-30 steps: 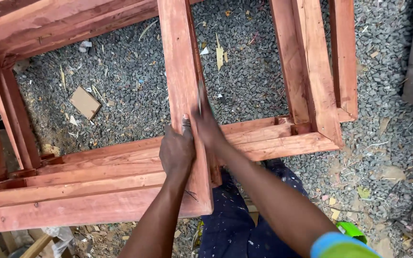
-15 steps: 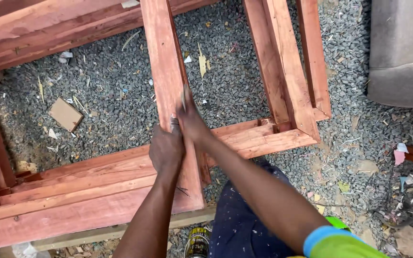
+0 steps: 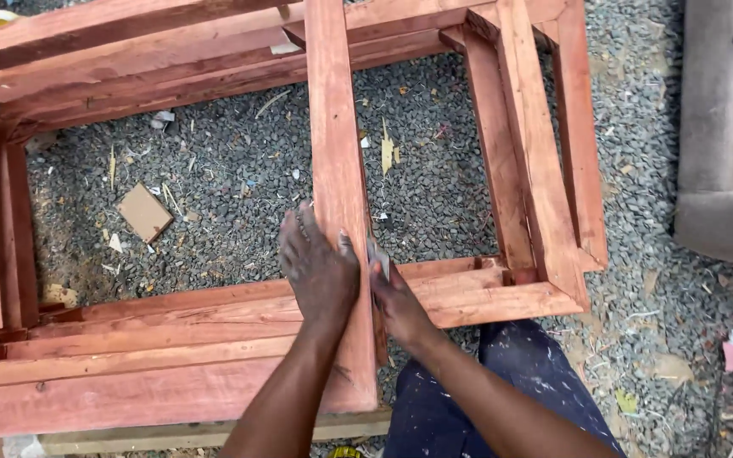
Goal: Sanding the joints and edges of a wooden furniture frame with sandpaper to smooth the surface.
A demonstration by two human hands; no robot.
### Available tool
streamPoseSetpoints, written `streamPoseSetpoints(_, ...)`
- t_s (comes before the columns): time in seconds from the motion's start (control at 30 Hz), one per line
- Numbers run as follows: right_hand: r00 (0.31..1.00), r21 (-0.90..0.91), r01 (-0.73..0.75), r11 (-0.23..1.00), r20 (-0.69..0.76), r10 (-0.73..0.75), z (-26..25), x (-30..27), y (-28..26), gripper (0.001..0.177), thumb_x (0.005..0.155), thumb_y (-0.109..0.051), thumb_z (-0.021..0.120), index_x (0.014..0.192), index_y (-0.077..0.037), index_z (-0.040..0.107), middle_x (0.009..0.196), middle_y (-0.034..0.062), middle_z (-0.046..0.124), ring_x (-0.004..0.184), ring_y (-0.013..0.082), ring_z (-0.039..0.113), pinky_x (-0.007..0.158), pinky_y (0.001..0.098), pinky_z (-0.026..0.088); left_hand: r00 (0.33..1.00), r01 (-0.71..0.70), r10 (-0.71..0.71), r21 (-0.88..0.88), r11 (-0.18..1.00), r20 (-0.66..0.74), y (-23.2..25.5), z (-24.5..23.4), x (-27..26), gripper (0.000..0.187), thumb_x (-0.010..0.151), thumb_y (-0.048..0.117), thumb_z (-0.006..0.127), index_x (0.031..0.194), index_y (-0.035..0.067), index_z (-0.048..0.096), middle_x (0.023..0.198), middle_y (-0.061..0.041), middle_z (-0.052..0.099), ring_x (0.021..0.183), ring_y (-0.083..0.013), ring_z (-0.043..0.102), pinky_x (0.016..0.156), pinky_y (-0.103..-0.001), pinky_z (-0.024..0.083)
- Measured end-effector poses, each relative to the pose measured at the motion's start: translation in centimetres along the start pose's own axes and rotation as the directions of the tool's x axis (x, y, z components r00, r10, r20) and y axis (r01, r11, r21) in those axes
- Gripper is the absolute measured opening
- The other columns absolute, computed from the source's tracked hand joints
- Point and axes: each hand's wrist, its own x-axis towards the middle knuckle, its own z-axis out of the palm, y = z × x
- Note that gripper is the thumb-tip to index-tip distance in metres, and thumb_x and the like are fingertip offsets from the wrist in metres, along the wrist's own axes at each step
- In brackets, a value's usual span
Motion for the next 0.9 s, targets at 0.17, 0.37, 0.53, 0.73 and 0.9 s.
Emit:
streamPoseSetpoints(0.17, 0.571, 0.367, -0.806, 0.465, 0.273, 0.774, -4.4, 4.6, -10.4, 0.108, 0.068, -0.084, 0.027, 0.161, -0.03, 0.023, 0.162, 0.0064, 0.041, 0.089, 0.0151, 0.036, 0.051, 0.0295, 0.032, 0.998, 0.036, -0.034, -0.05, 0.998, 0.043, 3.0, 0.5, 7.6, 0.067, 0.103, 0.038, 0.041, 0.16, 0.009, 0.019, 0.163, -0.023, 0.025, 0.15, -0.0405, 0.024, 0.121, -0.055, 0.021)
streamPoseSetpoints(0.37, 0.809, 0.657, -0.495, 0.568, 0.109, 0.578, -0.1, 5.7, -1.4, 0.07, 0.103, -0.044, 0.045, 0.162, -0.014, 0.022, 0.161, 0.008, 0.031, 0.14, 0.0176, 0.029, 0.116, 0.0389, 0.021, 0.884, 0.348, -0.328, 0.0, 0.938, 0.334, 4.2, 2.3, 13.7, 0.075, 0.1, 0.067, 0.031, 0.139, 0.004, 0.041, 0.097, -0.027, 0.069, 0.094, -0.0465, 0.068, 0.078, -0.061, 0.052)
streamPoseSetpoints(0.53, 0.912, 0.489, -0.261, 0.832, -0.156, 0.378, -5.1, 22.5, 0.9, 0.09, 0.103, -0.066, 0.033, 0.164, -0.005, 0.007, 0.17, 0.0278, 0.001, 0.154, 0.0523, 0.006, 0.125, 0.0624, 0.011, 0.928, 0.297, -0.305, 0.066, 0.953, 0.214, 3.9, 3.0, 13.7, 0.073, 0.103, 0.071, 0.031, 0.131, 0.006, 0.049, 0.103, -0.034, 0.068, 0.103, -0.0534, 0.068, 0.084, -0.064, 0.053)
streamPoseSetpoints(0.73, 0.693, 0.587, -0.653, 0.479, 0.206, 0.691, -2.8, 7.5, -4.9, 0.081, 0.102, -0.046, 0.047, 0.165, -0.016, 0.007, 0.169, 0.0193, 0.007, 0.152, 0.0429, 0.014, 0.121, 0.0563, 0.02, 0.868, 0.379, -0.385, 0.083, 0.922, 0.315, 5.6, 0.9, 13.3, 0.073, 0.101, 0.073, 0.032, 0.132, 0.009, 0.05, 0.103, -0.031, 0.068, 0.106, -0.05, 0.068, 0.091, -0.062, 0.052)
streamPoseSetpoints(0.9, 0.604, 0.548, -0.701, 0.456, 0.116, 0.789, -1.4, 15.7, 4.1, 0.063, 0.097, -0.05, 0.058, 0.139, -0.004, 0.056, 0.122, 0.0309, 0.068, 0.111, 0.0425, 0.068, 0.086, 0.0531, 0.051, 0.887, 0.368, -0.363, 0.037, 0.929, 0.285, 5.5, 1.0, 13.4, 0.063, 0.104, 0.063, 0.035, 0.127, 0.006, 0.05, 0.101, -0.034, 0.069, 0.104, -0.0536, 0.068, 0.091, -0.064, 0.051)
